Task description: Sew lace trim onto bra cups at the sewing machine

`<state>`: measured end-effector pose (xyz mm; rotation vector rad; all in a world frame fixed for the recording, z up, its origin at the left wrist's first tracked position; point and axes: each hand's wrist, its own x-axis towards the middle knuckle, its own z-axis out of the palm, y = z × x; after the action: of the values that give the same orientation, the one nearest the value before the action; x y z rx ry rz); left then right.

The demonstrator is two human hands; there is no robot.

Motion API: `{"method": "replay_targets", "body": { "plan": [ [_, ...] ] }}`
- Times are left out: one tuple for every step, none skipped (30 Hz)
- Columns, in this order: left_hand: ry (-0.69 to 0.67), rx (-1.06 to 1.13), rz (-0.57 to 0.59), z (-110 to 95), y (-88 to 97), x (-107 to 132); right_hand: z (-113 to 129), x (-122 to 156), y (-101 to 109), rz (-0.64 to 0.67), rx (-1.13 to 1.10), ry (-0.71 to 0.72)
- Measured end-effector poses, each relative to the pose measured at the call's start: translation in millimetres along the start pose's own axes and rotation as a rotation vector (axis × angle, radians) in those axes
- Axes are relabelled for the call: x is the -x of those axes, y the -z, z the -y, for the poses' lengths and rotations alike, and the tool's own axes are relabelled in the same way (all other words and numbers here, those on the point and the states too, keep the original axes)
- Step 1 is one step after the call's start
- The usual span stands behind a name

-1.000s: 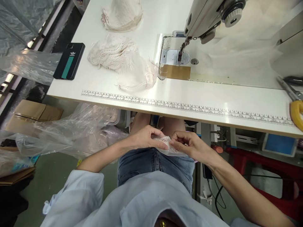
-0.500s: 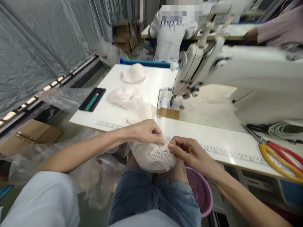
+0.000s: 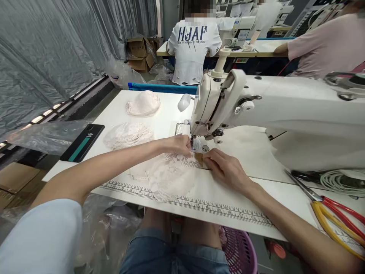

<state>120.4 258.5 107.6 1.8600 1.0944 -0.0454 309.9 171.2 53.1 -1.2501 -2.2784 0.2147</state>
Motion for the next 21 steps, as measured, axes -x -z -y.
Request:
{"method": "replay_targets", "body": {
  "plan": [
    [0.000,-0.012,-0.006,0.8,0.3,0.1,-1.8,0.7,-1.7,-0.024,0.038,0.087],
    [-0.002,-0.032,-0.015,1.1,0.5,0.7,-2.8,0.9,-3.7,-0.038,0.080,0.163],
    [-0.003,-0.057,-0.026,1.2,0.3,1.4,-3.3,0.8,-5.9,-0.043,0.119,0.225],
    [-0.007,-0.080,-0.036,1.2,0.0,2.1,-3.4,0.5,-8.0,-0.045,0.150,0.272],
    [-0.014,-0.099,-0.043,1.4,-0.5,2.7,-3.3,0.2,-9.9,-0.047,0.169,0.306],
    [-0.025,-0.111,-0.047,1.8,-1.1,2.9,-3.0,0.1,-11.5,-0.047,0.177,0.327],
    [-0.032,-0.120,-0.051,2.5,-1.6,2.8,-2.7,0.1,-12.5,-0.046,0.179,0.338],
    [-0.038,-0.128,-0.056,3.3,-2.0,2.5,-2.3,0.3,-12.9,-0.044,0.182,0.344],
    [-0.039,-0.140,-0.058,4.1,-2.3,1.9,-1.8,0.7,-12.8,-0.046,0.187,0.351],
    [-0.032,-0.152,-0.060,4.6,-2.4,1.2,-1.3,1.2,-12.2,-0.045,0.197,0.361],
    [-0.019,-0.163,-0.059,4.7,-2.3,0.5,-0.7,1.7,-11.3,-0.045,0.212,0.377],
    [-0.004,-0.172,-0.057,4.4,-1.9,-0.3,-0.2,2.1,-10.3,-0.046,0.232,0.396],
    [0.012,-0.179,-0.052,3.7,-1.4,-1.1,0.2,2.5,-9.2,-0.050,0.254,0.416],
    [0.028,-0.181,-0.042,2.6,-0.6,-1.9,0.5,2.9,-8.3,-0.051,0.277,0.432],
    [0.039,-0.179,-0.027,1.4,0.3,-2.7,0.7,3.2,-7.5,-0.051,0.296,0.442],
    [0.040,-0.176,-0.005,0.4,1.6,-3.8,0.7,3.5,-7.0,-0.048,0.311,0.445],
    [0.034,-0.175,0.011,-0.4,3.1,-4.9,0.6,3.7,-6.7,-0.045,0.318,0.443],
    [0.021,-0.182,0.017,-0.8,5.0,-6.3,0.4,3.8,-6.7,-0.041,0.320,0.439],
    [0.008,-0.201,0.013,-0.7,7.4,-7.8,0.2,4.0,-6.9,-0.037,0.320,0.431],
    [0.001,-0.232,-0.001,-0.3,10.2,-9.3,0.0,4.1,-7.2,-0.034,0.317,0.423],
    [0.011,-0.274,-0.024,0.3,13.3,-10.7,-0.2,4.2,-7.6,-0.028,0.314,0.414]
  ]
}}
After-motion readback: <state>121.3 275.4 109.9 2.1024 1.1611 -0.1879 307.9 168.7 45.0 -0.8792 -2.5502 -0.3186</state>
